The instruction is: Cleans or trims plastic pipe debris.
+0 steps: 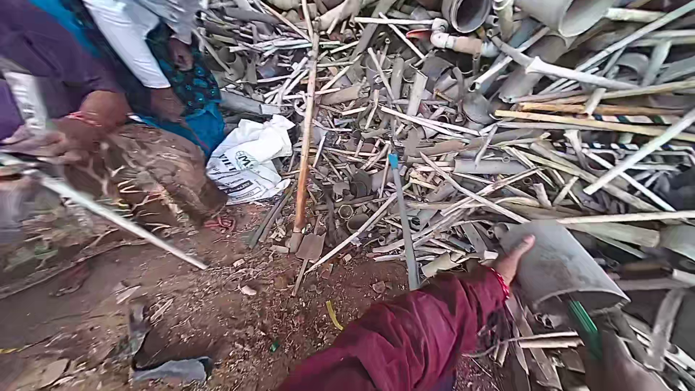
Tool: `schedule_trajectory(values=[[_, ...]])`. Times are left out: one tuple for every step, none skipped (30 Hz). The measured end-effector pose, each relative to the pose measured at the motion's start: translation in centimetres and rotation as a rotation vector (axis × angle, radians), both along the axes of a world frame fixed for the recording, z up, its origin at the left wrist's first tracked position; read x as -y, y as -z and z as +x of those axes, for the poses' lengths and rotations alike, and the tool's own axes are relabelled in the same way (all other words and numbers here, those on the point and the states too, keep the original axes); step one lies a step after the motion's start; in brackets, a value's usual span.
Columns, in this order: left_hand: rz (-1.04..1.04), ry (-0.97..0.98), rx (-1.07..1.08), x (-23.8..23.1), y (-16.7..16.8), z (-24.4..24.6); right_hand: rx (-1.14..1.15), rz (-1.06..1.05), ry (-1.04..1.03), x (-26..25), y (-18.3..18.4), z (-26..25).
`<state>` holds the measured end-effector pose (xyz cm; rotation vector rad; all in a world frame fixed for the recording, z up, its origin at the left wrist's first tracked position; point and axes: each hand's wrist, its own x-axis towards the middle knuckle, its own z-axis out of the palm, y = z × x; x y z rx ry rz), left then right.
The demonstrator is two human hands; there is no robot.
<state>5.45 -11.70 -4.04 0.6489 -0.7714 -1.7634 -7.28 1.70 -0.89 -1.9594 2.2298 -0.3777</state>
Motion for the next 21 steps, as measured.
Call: schedule_trajectory(values=[[0.033,-0.016,0.018,0.6,0.3,0.1,-0.083,-0.039,0.057,0.2,1.0,0.4],[0.046,-0.034,0.033,1.0,0.7,0.2,-0.123,-0.024,0.085,0.3,1.5,0.7],[0.056,-0.054,0.058,1.1,1.0,0.1,-0.104,0.052,0.066,0.1,1.1,1.1],[0.064,-0.096,0.093,0.9,0.8,0.1,-0.007,0.176,0.009,0.1,0.2,1.3],[0.054,-0.153,0.145,0.5,0.5,0.1,0.143,0.267,-0.061,0.2,-0.6,1.3],[0.040,-0.198,0.187,0.4,0.5,0.1,0.271,0.325,-0.116,0.4,-1.1,1.1],[0.005,-0.219,0.189,0.9,0.8,0.3,0.338,0.353,-0.141,0.6,-1.4,0.8],[-0.031,-0.223,0.167,1.5,1.2,0.6,0.330,0.361,-0.132,0.8,-1.6,0.7],[-0.075,-0.215,0.150,1.8,1.2,0.6,0.258,0.353,-0.081,0.7,-1.8,0.7],[-0.122,-0.204,0.149,2.0,1.2,0.7,0.185,0.327,-0.010,0.4,-2.0,0.9],[-0.154,-0.189,0.156,2.0,1.3,0.6,0.150,0.278,0.065,0.3,-2.0,1.2],[-0.185,-0.165,0.155,1.9,1.3,0.6,0.152,0.220,0.106,0.2,-1.8,1.5],[-0.207,-0.148,0.148,1.7,1.1,0.5,0.190,0.197,0.102,0.1,-1.8,1.7],[-0.210,-0.135,0.142,1.3,0.9,0.4,0.258,0.222,0.052,-0.1,-1.9,1.6],[-0.216,-0.123,0.142,1.1,0.7,0.3,0.351,0.249,-0.025,-0.1,-1.9,1.3],[-0.208,-0.120,0.147,1.1,0.8,0.3,0.441,0.258,-0.107,0.0,-1.6,0.8],[-0.189,-0.134,0.165,1.3,1.0,0.4,0.509,0.227,-0.157,0.2,-1.1,0.3],[-0.178,-0.143,0.187,1.5,1.2,0.5,0.509,0.179,-0.167,0.3,-0.8,-0.1],[-0.178,-0.152,0.206,1.7,1.4,0.7,0.431,0.154,-0.145,0.3,-0.8,-0.4],[-0.183,-0.155,0.229,1.7,1.5,0.8,0.322,0.152,-0.110,0.2,-1.0,-0.5],[-0.192,-0.151,0.260,1.6,1.5,0.7,0.231,0.151,-0.073,0.2,-1.2,-0.5]])
